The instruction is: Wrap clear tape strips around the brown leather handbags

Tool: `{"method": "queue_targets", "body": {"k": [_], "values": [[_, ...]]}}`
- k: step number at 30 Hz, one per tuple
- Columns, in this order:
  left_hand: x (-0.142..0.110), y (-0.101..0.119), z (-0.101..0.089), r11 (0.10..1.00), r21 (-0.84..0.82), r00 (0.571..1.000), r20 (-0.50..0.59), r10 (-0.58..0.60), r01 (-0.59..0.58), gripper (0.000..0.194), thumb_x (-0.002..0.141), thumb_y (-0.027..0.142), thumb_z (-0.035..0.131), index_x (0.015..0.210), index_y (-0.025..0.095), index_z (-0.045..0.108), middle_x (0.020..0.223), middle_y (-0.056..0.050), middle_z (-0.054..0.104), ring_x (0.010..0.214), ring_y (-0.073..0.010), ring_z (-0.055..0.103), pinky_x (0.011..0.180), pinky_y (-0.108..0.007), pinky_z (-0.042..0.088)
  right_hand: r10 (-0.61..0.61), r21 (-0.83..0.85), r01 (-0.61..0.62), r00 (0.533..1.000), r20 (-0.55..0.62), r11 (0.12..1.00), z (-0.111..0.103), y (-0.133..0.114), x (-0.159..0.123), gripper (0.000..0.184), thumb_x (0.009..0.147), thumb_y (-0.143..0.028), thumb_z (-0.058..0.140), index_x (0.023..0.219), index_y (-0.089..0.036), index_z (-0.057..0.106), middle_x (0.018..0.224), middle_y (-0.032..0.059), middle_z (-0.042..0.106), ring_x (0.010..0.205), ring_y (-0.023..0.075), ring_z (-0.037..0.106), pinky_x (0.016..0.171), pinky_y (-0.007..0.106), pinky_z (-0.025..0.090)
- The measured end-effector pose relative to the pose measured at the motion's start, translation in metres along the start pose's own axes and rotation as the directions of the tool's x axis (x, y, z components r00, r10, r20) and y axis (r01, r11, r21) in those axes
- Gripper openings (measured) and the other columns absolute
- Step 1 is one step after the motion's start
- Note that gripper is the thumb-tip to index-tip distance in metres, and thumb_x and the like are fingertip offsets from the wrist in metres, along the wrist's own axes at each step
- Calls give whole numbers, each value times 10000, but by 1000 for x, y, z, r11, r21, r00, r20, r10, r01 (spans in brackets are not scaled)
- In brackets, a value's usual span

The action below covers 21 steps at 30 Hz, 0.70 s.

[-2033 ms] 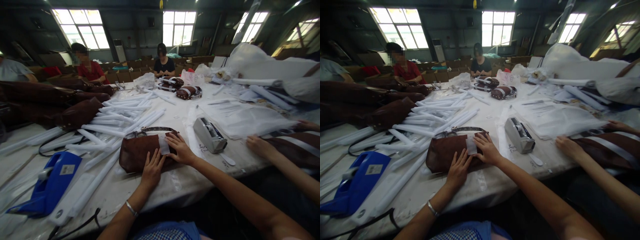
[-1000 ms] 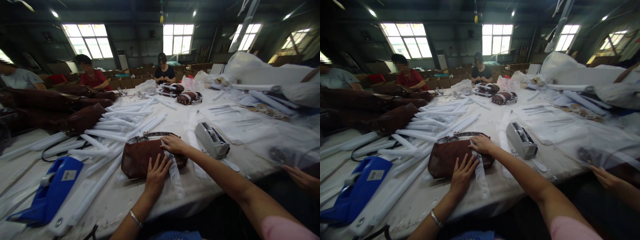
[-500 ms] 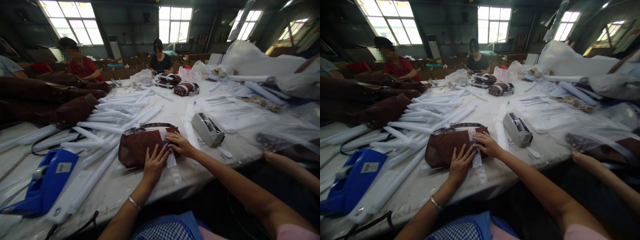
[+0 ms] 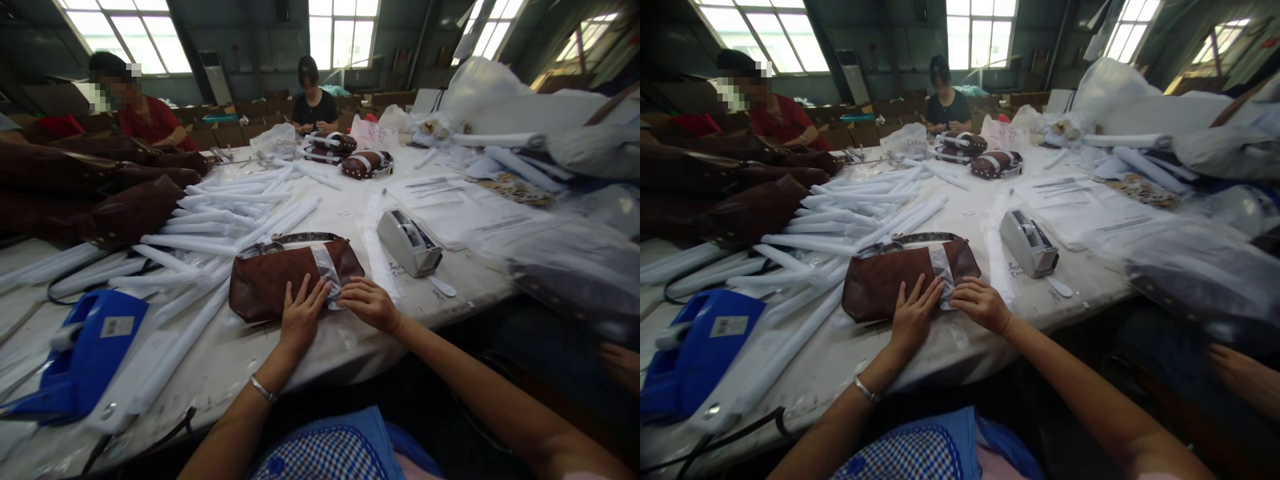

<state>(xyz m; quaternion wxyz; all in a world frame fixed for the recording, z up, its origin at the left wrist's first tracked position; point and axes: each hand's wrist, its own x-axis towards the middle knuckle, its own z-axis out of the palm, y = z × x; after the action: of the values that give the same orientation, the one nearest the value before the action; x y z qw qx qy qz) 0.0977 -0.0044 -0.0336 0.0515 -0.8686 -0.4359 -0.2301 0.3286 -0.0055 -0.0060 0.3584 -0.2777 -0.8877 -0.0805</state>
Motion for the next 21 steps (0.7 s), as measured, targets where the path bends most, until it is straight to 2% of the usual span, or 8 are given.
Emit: {"method": "queue_targets", "body": {"k": [4,7,10,11,13,17,19,21], "values": [[1,2,-5,999,-41,1000,12,-13,13,710,860,40,442,1516,298,366,1523,-9,450,1507,-249,235,1224,-605,82,3,-15,-3,1000,17,1000,1,-1,-6,246,950,-111,568,1070,-270,713,1020,11,765,998,168,698,1030,420,508],[4,4,-13,994,-105,999,21,-30,32,680,847,115,512,1499,270,400,1515,-15,465,1501,-265,257,1229,-593,81,-18,-23,19,999,27,1000,4,0,-11,231,935,-112,592,1058,-264,714,1012,3,766,1028,172,688,1054,428,487],[7,7,-21,986,-159,998,29,-50,54,585,888,242,550,1464,261,450,1497,-14,494,1485,-278,296,1228,-592,102,-29,-8,30,997,73,1000,0,-3,-15,124,920,-245,663,1032,-251,714,997,14,766,1114,217,659,1108,480,430],[8,7,-22,984,-168,998,25,-58,61,538,915,283,544,1447,268,472,1486,-13,509,1477,-277,314,1226,-592,112,-23,10,23,996,84,1000,-3,-6,-15,137,909,-302,685,1032,-247,713,992,20,767,1137,234,649,1123,500,411],[10,9,-23,981,-178,997,8,-82,82,449,963,346,511,1409,288,517,1459,-9,541,1460,-271,351,1223,-592,129,21,47,-24,998,61,999,-9,-10,-16,173,896,-333,702,1047,-248,704,986,23,768,1131,238,655,1136,508,394],[11,11,-17,978,-172,991,-41,-126,117,373,994,385,482,1347,309,577,1411,-4,588,1433,-265,401,1216,-594,147,203,28,-201,975,-91,979,-12,-13,-8,135,910,-229,680,1038,-268,688,1054,14,757,1110,209,659,1128,466,404],[11,10,-13,981,-157,991,-62,-122,111,371,991,386,493,1343,309,582,1401,-10,595,1424,-267,415,1214,-592,158,262,5,-262,963,-69,965,-7,-11,-2,157,903,-270,692,1058,-259,674,1132,37,732,1196,237,608,1146,485,378],[10,9,-10,986,-138,992,-75,-106,95,378,987,390,502,1349,311,580,1396,-14,597,1420,-269,421,1212,-592,169,296,-5,-296,955,2,955,2,-6,3,209,901,-289,682,1101,-239,646,1188,67,700,1236,260,570,1154,507,363]]}}
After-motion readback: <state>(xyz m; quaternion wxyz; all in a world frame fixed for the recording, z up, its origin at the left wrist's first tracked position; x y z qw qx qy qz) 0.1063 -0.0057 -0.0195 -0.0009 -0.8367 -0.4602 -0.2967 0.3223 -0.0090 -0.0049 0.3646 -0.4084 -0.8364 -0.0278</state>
